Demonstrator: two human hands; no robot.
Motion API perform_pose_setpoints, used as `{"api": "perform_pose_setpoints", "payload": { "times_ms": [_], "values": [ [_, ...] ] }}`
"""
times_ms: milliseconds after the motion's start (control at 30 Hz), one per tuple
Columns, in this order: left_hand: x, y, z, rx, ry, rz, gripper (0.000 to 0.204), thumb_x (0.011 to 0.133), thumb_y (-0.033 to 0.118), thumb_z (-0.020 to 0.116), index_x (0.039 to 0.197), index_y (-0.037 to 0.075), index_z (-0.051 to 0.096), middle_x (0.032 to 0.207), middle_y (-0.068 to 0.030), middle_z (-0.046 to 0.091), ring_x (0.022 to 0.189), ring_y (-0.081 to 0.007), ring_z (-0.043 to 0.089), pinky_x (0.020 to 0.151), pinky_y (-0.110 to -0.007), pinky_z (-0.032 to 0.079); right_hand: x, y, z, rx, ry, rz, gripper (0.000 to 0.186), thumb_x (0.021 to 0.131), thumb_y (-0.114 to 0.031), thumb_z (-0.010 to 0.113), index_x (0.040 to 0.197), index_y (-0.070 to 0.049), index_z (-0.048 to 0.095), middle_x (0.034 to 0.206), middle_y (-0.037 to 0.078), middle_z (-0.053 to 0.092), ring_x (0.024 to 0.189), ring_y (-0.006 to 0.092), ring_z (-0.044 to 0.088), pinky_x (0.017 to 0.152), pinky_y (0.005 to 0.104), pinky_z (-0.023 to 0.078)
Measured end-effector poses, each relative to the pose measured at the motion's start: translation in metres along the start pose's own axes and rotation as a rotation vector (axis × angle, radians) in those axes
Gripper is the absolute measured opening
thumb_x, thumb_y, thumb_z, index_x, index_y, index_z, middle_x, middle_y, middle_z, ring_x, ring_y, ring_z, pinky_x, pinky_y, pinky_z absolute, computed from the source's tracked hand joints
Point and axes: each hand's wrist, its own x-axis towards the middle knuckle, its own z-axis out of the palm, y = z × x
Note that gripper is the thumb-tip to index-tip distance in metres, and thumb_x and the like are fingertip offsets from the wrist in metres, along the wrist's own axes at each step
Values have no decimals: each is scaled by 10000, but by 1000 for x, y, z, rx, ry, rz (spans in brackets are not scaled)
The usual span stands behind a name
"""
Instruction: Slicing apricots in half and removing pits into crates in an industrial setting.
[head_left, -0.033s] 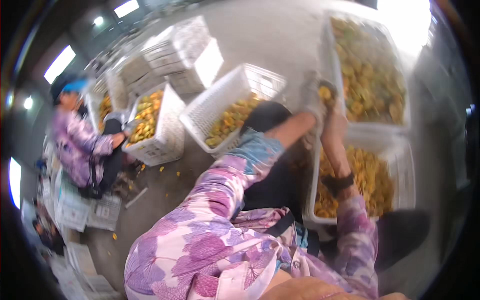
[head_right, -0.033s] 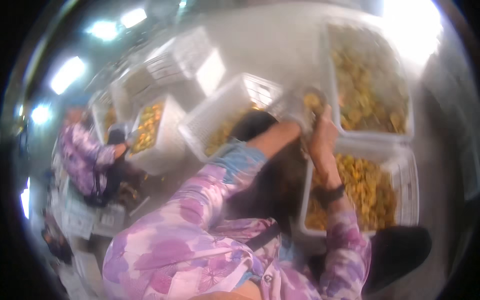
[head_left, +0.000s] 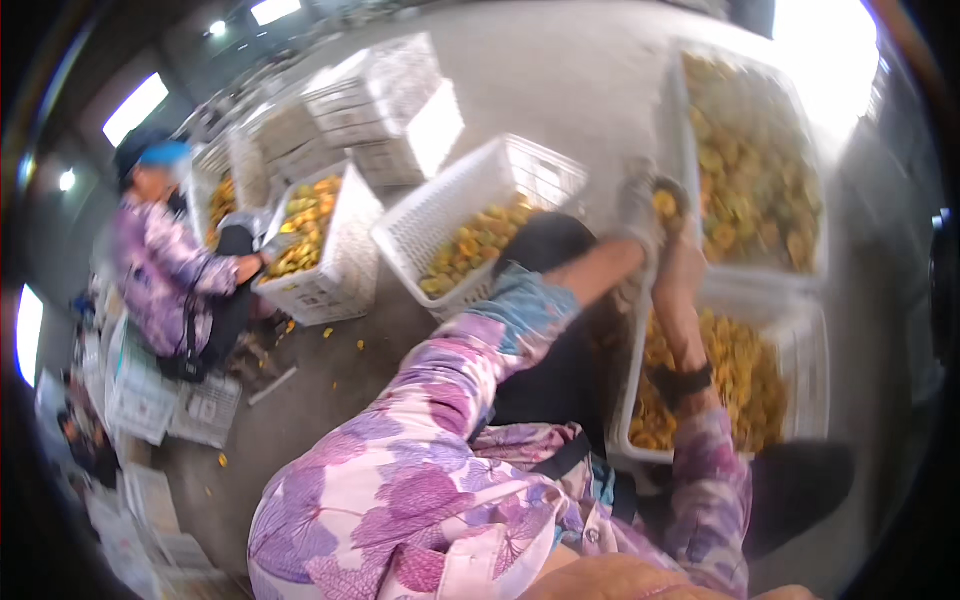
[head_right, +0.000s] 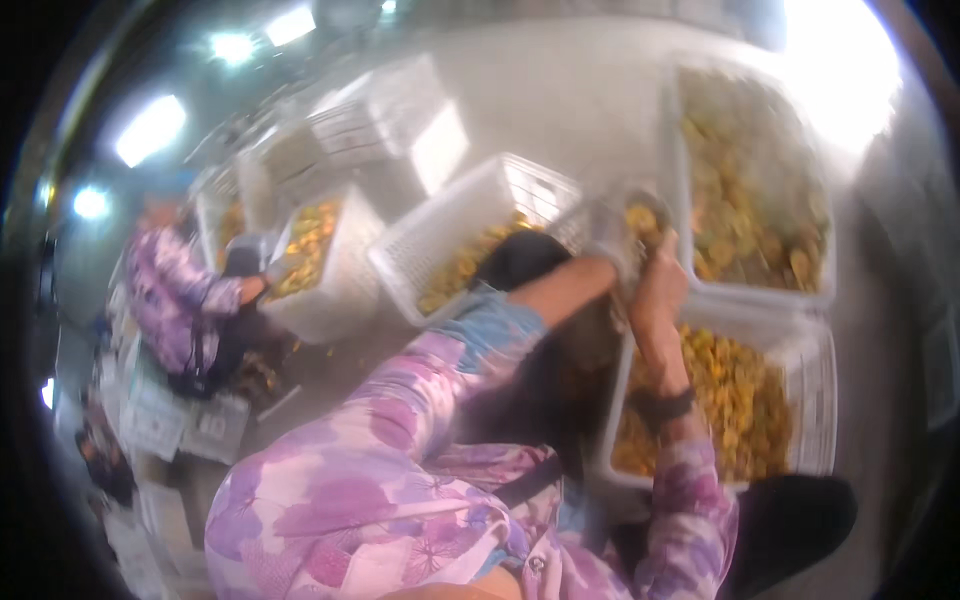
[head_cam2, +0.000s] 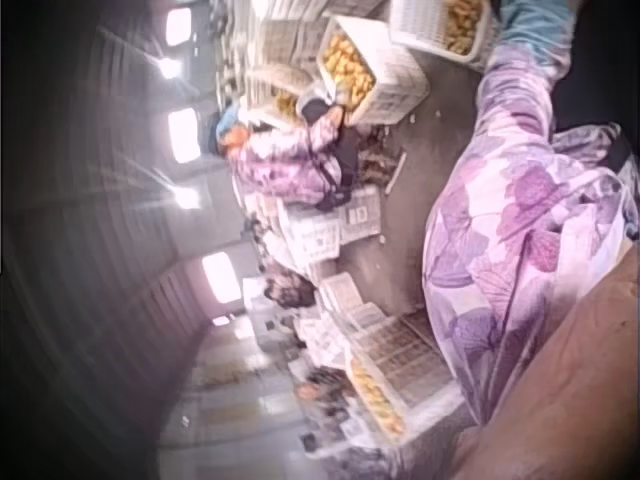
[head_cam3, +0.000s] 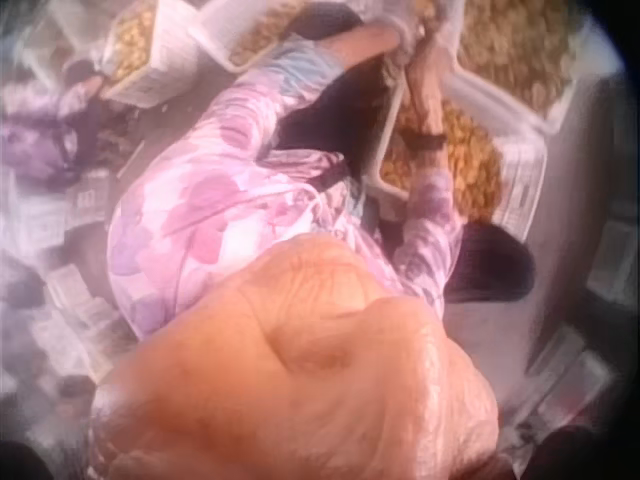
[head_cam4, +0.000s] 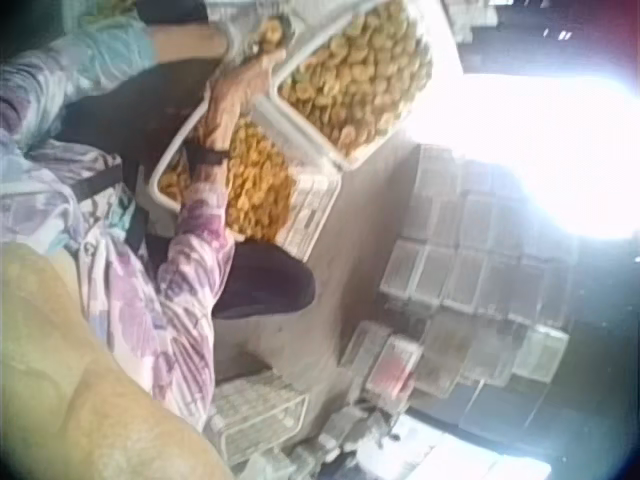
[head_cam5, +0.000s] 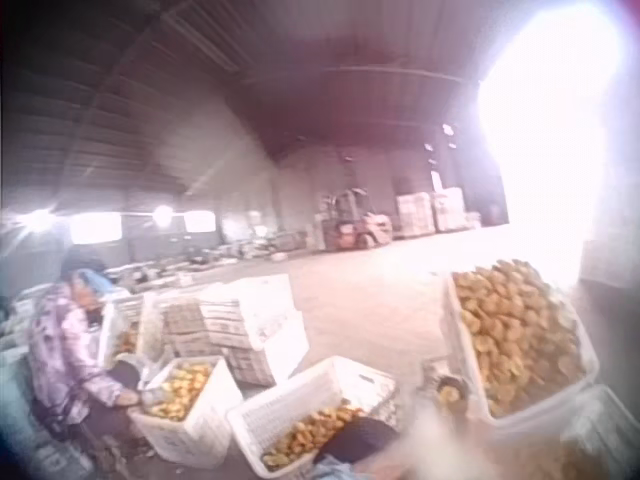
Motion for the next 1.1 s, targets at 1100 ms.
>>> {"api": "perform_pose_setpoints", "payload": {
  "times_ms": [1100],
  "values": [
    [-74, 26, 39, 70, -590, -199, 460, 884, 435, 527, 688, 27, 607, 618, -112, 605, 554, -204, 593, 550, -308, 491, 19, 36, -101, 282, -759, -282, 234, 797, -85, 621, 996, -11, 521, 643, 82, 526, 488, 167, 469, 453, 279, 369]
  ]
}}
